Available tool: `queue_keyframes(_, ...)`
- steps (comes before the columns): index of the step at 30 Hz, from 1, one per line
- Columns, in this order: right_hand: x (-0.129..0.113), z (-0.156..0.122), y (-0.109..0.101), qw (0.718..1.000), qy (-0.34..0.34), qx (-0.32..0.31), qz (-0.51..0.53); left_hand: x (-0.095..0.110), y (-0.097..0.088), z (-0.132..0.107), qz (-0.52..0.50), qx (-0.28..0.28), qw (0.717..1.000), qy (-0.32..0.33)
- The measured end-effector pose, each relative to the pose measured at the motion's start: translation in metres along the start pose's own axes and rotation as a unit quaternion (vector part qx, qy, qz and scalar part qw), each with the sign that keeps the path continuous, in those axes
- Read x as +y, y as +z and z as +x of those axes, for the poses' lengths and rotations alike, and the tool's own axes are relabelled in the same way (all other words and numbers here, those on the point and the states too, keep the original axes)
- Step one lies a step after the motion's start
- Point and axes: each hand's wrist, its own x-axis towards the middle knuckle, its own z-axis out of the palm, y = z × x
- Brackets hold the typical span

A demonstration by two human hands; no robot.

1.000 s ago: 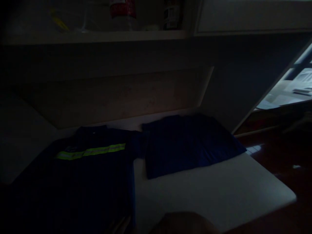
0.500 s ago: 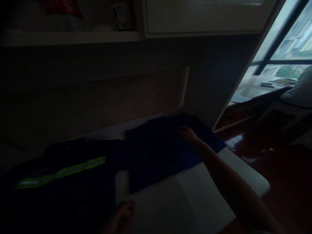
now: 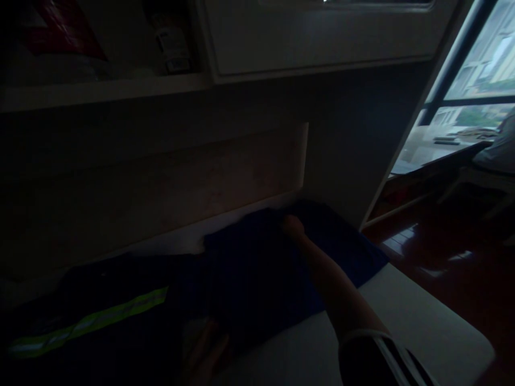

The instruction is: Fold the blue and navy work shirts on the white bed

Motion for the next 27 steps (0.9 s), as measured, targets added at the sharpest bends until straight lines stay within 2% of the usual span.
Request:
queue_keyframes(2,-0.001,-0.007,-0.004,1.000,0.004,0.027,0.007,0.011,0.001,0.003,0.049,0.016,0.998,-0.021)
queue_keyframes(3,0.000,-0.012,-0.008,0.999,0.004,0.044,0.011,0.016,0.000,0.003,0.098,0.045,0.994,-0.013)
queue_keyframes(6,0.010,-0.038,-0.024,0.996,-0.008,0.091,0.022,0.024,0.000,0.001,0.257,0.164,0.949,0.078)
queue_keyframes(7,0.017,-0.050,-0.030,0.993,-0.023,0.114,0.030,0.023,0.001,0.001,0.288,0.184,0.934,0.104)
queue_keyframes(10,0.051,-0.095,-0.045,0.973,-0.103,0.195,0.062,0.016,0.006,0.001,0.319,0.196,0.916,0.146)
queue_keyframes(12,0.080,-0.133,-0.052,0.947,-0.191,0.249,0.067,0.013,0.009,0.006,0.315,0.191,0.918,0.146)
queue_keyframes(14,0.109,-0.174,-0.057,0.922,-0.272,0.273,0.029,0.012,0.008,0.012,0.303,0.175,0.928,0.128)
queue_keyframes(16,0.132,-0.215,-0.062,0.921,-0.313,0.230,-0.030,0.014,0.006,0.019,0.295,0.157,0.936,0.106)
queue_keyframes(18,0.145,-0.251,-0.065,0.944,-0.306,0.112,-0.057,0.019,0.003,0.026,0.297,0.140,0.940,0.091)
queue_keyframes(20,0.151,-0.275,-0.066,0.965,-0.257,-0.028,-0.040,0.030,0.001,0.029,0.298,0.141,0.939,0.098)
queue_keyframes(22,0.153,-0.286,-0.066,0.979,-0.172,-0.104,0.003,0.047,0.000,0.030,0.290,0.170,0.932,0.139)
queue_keyframes(23,0.151,-0.285,-0.066,0.985,-0.130,-0.107,0.023,0.058,0.000,0.030,0.281,0.189,0.926,0.170)
queue_keyframes(25,0.142,-0.274,-0.064,0.995,-0.075,-0.052,0.046,0.084,0.000,0.033,0.266,0.198,0.914,0.235)
queue_keyframes(27,0.122,-0.251,-0.063,0.995,-0.081,0.035,0.047,0.108,0.000,0.042,0.276,0.162,0.908,0.270)
